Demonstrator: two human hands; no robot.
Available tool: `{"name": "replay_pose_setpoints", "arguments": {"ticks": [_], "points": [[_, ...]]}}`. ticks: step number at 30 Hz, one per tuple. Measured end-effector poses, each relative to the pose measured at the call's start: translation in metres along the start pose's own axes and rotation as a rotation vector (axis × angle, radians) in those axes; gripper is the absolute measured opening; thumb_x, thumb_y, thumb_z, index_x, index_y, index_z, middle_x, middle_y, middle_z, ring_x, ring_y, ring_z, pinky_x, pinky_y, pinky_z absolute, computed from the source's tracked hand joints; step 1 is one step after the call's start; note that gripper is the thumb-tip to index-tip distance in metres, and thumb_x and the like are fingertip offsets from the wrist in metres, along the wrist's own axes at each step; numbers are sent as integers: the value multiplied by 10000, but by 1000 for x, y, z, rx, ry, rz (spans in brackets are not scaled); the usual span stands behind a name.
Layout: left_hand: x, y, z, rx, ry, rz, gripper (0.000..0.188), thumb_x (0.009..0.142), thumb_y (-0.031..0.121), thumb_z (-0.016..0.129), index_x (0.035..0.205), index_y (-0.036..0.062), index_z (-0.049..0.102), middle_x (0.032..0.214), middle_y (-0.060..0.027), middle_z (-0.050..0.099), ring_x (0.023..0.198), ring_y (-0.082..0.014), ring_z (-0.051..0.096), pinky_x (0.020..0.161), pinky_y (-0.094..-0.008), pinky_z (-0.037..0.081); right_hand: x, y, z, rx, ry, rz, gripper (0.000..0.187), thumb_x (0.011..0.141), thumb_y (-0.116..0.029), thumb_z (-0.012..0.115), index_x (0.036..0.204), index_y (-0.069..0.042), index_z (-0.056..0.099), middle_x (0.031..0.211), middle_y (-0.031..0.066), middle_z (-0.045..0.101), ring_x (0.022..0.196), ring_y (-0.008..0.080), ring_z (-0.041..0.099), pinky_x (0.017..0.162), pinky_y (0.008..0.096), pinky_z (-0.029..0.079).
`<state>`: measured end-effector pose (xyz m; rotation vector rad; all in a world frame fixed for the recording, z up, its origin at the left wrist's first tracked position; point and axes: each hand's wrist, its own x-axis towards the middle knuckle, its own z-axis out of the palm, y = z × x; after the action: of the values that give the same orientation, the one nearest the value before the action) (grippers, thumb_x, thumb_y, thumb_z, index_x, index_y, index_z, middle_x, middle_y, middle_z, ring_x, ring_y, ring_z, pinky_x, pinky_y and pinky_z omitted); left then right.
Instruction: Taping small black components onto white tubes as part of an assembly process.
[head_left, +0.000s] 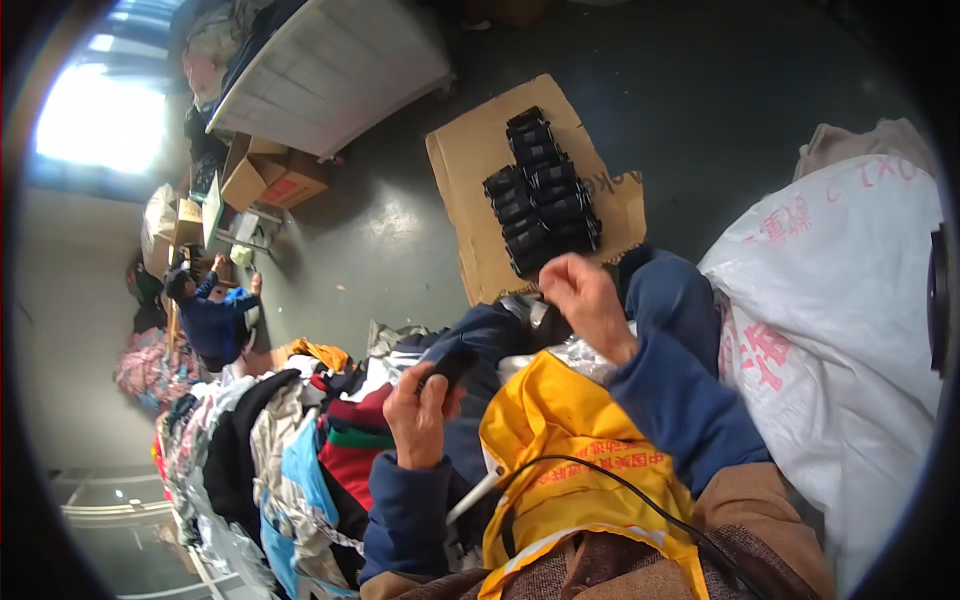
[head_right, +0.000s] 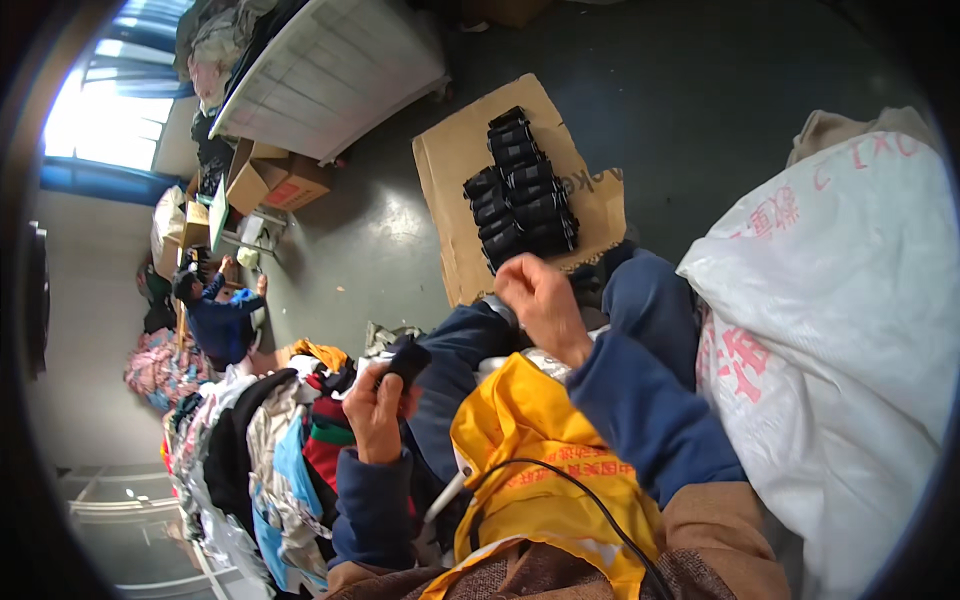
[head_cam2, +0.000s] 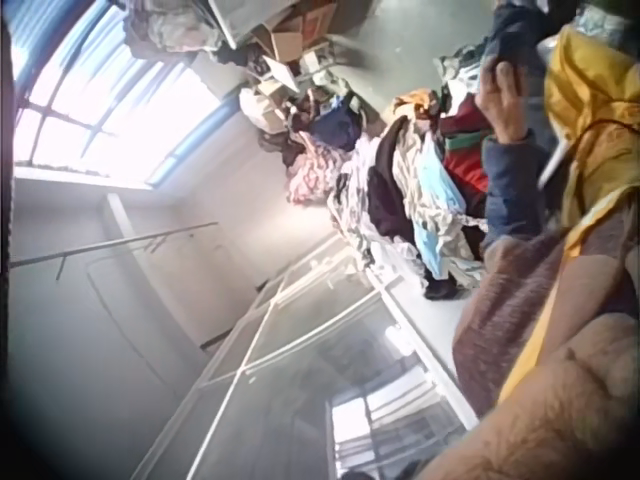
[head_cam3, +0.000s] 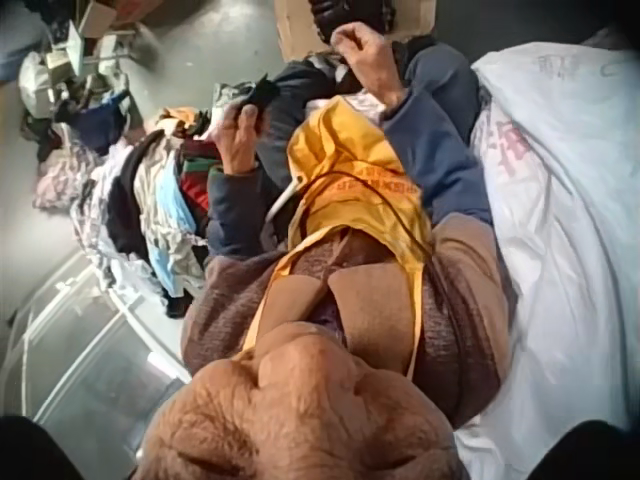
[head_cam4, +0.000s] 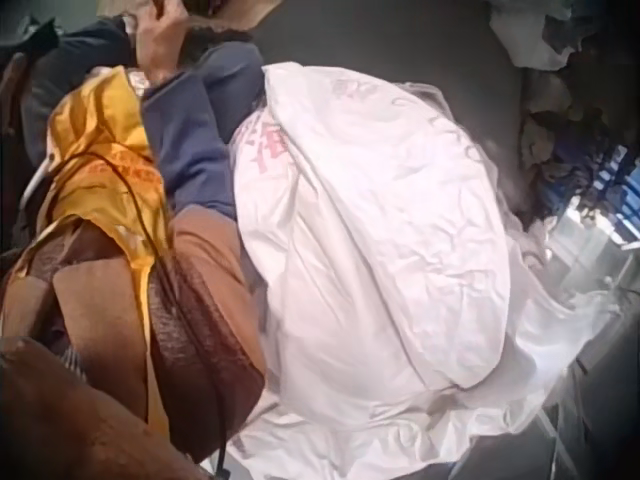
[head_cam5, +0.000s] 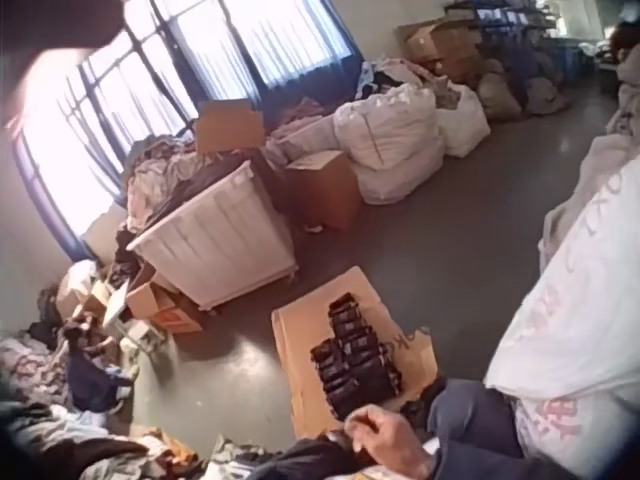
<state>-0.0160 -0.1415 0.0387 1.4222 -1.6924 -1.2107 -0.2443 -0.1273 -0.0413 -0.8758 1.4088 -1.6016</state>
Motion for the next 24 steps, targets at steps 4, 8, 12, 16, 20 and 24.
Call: {"name": "replay_pose_setpoints", "arguments": {"ticks": [4, 8, 12, 16, 20, 24], "points": [[90, 14, 24, 229, -128, 72, 167, 850, 103, 555, 906, -50, 589, 633, -70, 593, 495, -94, 503, 467, -224, 400, 75, 58, -27, -106, 335, -82, 135, 856, -137, 579, 893, -8, 589, 722, 18, 583, 656, 83, 509, 609, 236, 436], [185, -18, 59, 243, -131, 13, 228, 815, 163, 623, 860, -60, 639, 588, -35, 557, 489, -89, 488, 468, -237, 386, 90, 53, -27, 218, 424, 242, 147, 878, -150, 561, 897, -4, 574, 709, -15, 541, 625, 43, 463, 574, 195, 394], [256, -60, 99, 271, -100, -65, 248, 786, 164, 654, 903, -53, 640, 605, -40, 564, 506, -93, 494, 466, -230, 392, 92, 54, -26, 294, 256, 190, 125, 878, -128, 577, 895, -4, 572, 734, -15, 556, 652, 42, 483, 599, 188, 403], [278, -79, 131, 11, -97, -146, 217, 800, 143, 684, 917, -29, 624, 684, -33, 568, 512, -99, 478, 451, -235, 390, 97, 46, -33, 353, 284, 211, 127, 878, -122, 577, 896, 3, 569, 752, -13, 564, 682, 52, 506, 638, 195, 429], [286, -97, 143, -83, -82, -198, 189, 817, 139, 660, 909, -23, 634, 667, -18, 556, 523, -86, 453, 448, -233, 371, 97, 49, -33, 289, 239, 233, 133, 880, -144, 574, 924, -19, 564, 745, -23, 547, 630, 27, 459, 569, 173, 389], [291, -117, 148, 74, -25, -75, 196, 807, 147, 666, 899, -24, 644, 647, -14, 554, 545, -101, 475, 494, -251, 403, 97, 42, -30, 252, 220, 261, 110, 872, -107, 577, 890, 1, 570, 725, -16, 542, 646, 37, 478, 580, 188, 412]]}}
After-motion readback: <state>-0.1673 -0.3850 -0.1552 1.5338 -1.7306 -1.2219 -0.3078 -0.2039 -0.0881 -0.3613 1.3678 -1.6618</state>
